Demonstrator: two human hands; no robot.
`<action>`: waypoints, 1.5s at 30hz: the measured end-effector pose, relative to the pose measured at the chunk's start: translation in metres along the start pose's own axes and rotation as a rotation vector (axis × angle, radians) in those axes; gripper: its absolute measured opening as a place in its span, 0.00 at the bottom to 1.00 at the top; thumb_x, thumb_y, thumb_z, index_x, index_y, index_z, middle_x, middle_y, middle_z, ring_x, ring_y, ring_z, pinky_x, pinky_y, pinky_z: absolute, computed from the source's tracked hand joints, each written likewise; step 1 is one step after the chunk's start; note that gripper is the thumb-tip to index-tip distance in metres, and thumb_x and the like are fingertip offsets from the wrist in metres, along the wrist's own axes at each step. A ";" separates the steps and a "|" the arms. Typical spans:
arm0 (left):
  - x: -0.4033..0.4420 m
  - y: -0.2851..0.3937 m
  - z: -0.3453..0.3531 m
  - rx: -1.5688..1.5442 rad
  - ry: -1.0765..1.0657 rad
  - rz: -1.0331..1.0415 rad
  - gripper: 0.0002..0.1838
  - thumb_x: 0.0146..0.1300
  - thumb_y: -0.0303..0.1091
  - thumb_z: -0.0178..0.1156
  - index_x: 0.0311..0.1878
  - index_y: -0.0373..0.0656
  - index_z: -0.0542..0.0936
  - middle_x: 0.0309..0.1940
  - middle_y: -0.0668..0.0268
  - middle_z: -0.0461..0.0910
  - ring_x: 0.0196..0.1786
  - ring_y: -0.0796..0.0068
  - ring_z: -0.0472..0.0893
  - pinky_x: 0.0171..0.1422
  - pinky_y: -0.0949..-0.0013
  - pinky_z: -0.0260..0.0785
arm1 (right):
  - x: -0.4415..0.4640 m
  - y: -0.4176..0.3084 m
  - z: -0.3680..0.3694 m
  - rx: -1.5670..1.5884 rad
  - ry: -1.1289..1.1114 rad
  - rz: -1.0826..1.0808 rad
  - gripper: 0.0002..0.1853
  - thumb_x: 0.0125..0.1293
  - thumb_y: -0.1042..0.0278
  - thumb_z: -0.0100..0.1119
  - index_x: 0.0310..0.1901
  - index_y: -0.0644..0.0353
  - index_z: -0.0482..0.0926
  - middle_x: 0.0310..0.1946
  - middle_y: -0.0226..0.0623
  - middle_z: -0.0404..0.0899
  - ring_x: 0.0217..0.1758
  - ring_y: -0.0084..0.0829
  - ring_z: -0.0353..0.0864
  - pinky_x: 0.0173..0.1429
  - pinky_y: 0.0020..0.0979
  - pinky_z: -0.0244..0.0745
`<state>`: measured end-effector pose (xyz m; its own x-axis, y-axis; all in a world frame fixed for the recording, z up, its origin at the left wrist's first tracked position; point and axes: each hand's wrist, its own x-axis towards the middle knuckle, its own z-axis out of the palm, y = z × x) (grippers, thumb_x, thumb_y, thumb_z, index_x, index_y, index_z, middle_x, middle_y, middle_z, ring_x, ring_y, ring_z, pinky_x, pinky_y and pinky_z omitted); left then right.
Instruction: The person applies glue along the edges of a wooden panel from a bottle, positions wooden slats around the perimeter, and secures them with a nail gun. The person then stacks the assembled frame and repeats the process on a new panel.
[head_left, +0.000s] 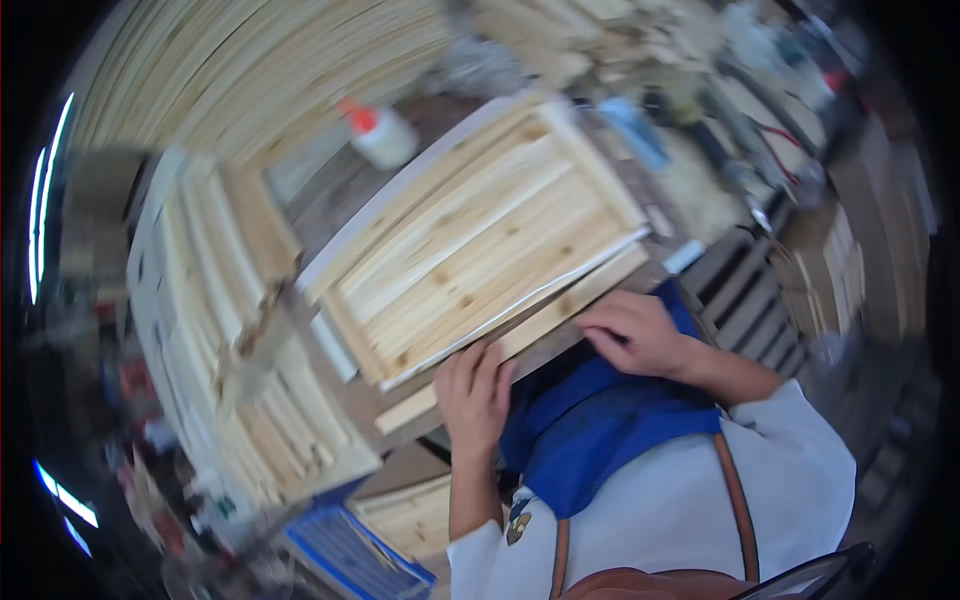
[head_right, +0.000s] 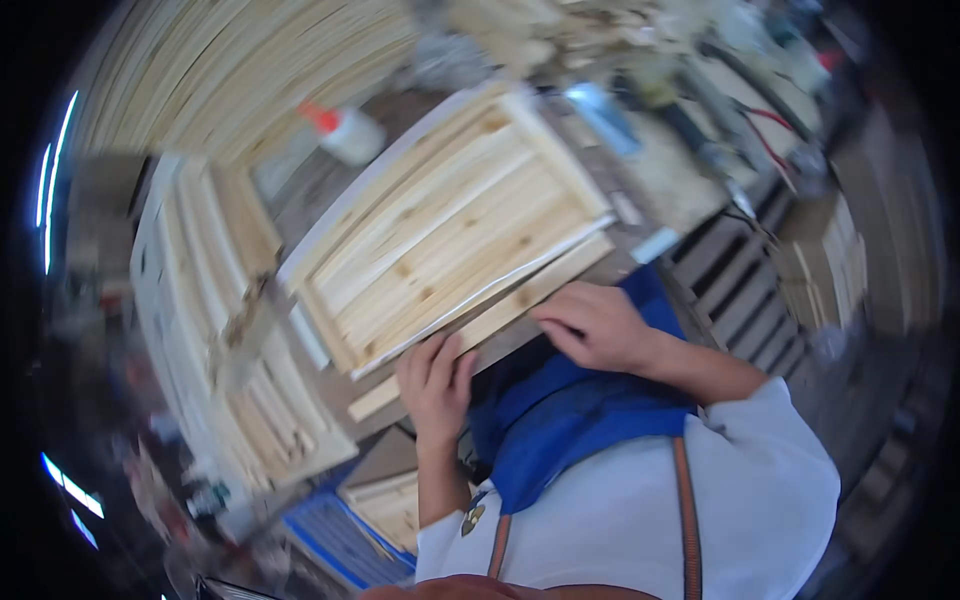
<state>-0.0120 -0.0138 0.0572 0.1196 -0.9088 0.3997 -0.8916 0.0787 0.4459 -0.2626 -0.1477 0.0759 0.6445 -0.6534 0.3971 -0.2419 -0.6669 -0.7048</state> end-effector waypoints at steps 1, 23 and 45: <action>-0.002 -0.001 0.002 -0.008 -0.001 0.010 0.19 0.59 0.34 0.80 0.54 0.47 0.89 0.54 0.63 0.85 0.54 0.55 0.82 0.60 0.54 0.75 | -0.003 -0.001 -0.001 -0.052 0.039 0.036 0.10 0.63 0.78 0.72 0.47 0.61 0.87 0.37 0.40 0.86 0.37 0.41 0.88 0.41 0.36 0.83; 0.036 -0.013 0.006 0.014 -0.039 0.124 0.19 0.60 0.33 0.78 0.55 0.47 0.90 0.51 0.64 0.86 0.53 0.56 0.81 0.61 0.56 0.75 | -0.001 0.029 -0.017 -0.409 0.275 0.017 0.15 0.58 0.79 0.75 0.48 0.60 0.88 0.45 0.39 0.84 0.44 0.41 0.87 0.46 0.37 0.84; 0.052 -0.015 0.007 -0.089 0.015 0.120 0.20 0.57 0.32 0.79 0.54 0.45 0.89 0.50 0.64 0.85 0.53 0.57 0.81 0.59 0.58 0.74 | 0.007 0.034 -0.025 -0.308 0.176 0.092 0.13 0.65 0.84 0.71 0.51 0.63 0.87 0.49 0.45 0.84 0.49 0.44 0.87 0.53 0.36 0.83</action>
<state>0.0040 -0.0648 0.0653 0.0215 -0.8845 0.4660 -0.8576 0.2232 0.4634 -0.2841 -0.1840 0.0696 0.4816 -0.7495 0.4543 -0.5175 -0.6615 -0.5428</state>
